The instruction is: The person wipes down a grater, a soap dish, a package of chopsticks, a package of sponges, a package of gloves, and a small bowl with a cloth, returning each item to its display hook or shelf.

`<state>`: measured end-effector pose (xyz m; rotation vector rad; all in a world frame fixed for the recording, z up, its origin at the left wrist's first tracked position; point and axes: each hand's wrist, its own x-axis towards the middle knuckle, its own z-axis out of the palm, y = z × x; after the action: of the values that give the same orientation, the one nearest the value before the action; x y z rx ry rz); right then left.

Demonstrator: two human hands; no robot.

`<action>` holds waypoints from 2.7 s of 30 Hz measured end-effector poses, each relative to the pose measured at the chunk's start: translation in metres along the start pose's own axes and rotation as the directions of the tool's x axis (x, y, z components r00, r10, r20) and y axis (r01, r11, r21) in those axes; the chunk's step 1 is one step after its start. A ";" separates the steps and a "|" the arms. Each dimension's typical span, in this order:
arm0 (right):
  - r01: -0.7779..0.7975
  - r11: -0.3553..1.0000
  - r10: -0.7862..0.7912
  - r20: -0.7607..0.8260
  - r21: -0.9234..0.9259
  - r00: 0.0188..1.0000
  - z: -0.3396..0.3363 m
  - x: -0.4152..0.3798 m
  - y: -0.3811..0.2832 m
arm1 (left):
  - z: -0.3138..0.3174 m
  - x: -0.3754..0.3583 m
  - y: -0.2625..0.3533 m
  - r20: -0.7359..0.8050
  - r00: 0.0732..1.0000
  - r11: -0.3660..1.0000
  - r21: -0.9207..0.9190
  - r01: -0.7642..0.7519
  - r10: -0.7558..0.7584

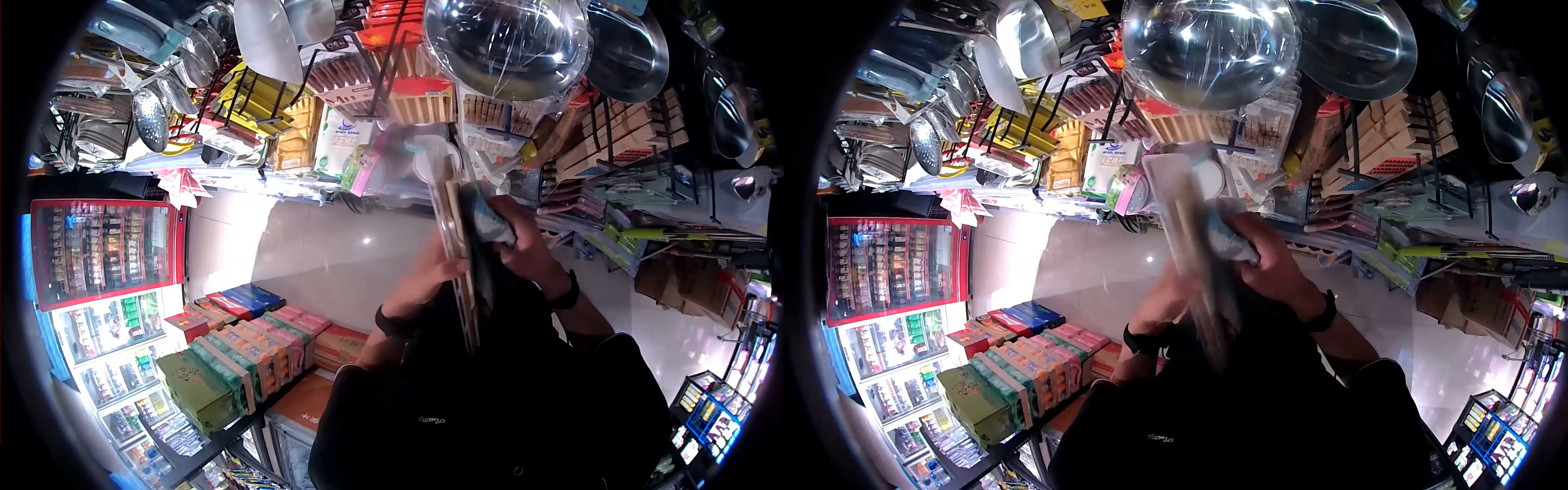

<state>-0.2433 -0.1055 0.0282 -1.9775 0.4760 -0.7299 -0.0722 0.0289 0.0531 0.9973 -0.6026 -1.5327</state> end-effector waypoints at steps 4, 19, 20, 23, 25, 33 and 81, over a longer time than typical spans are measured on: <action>-0.002 0.989 0.019 0.114 -0.149 0.993 -0.003 -0.011 -0.001 | -0.027 -0.010 -0.013 0.000 0.998 0.972 -0.228 0.056 -0.058; 0.074 0.969 -0.038 0.157 -0.234 0.987 -0.025 -0.016 -0.006 | -0.039 -0.012 -0.003 -0.173 0.984 0.999 -0.021 0.030 -0.033; 0.065 0.965 -0.053 0.054 -0.255 0.997 -0.025 -0.012 -0.011 | -0.041 -0.010 -0.004 -0.158 0.987 1.000 0.006 0.025 -0.023; 0.110 0.958 -0.116 -0.006 -0.265 0.993 -0.022 0.008 -0.022 | -0.045 -0.005 -0.007 -0.109 0.994 0.998 0.063 -0.001 0.008; 0.161 0.923 -0.153 0.051 -0.349 0.987 -0.017 0.007 -0.022 | -0.043 -0.002 -0.003 -0.075 0.997 0.997 0.072 -0.024 0.029; 0.289 0.896 -0.140 0.403 -0.336 0.904 -0.019 -0.027 -0.017 | -0.025 0.012 0.002 -0.228 0.955 0.980 -0.012 -0.197 0.189; -0.013 0.862 -0.189 -0.345 -0.507 0.919 -0.043 -0.020 -0.035 | -0.052 0.055 -0.028 0.204 0.975 0.978 0.167 -0.128 0.093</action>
<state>-0.2861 -0.1043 0.0689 -2.3556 0.8884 -1.1579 -0.0417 -0.0104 -0.0109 0.9363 -0.9336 -1.5056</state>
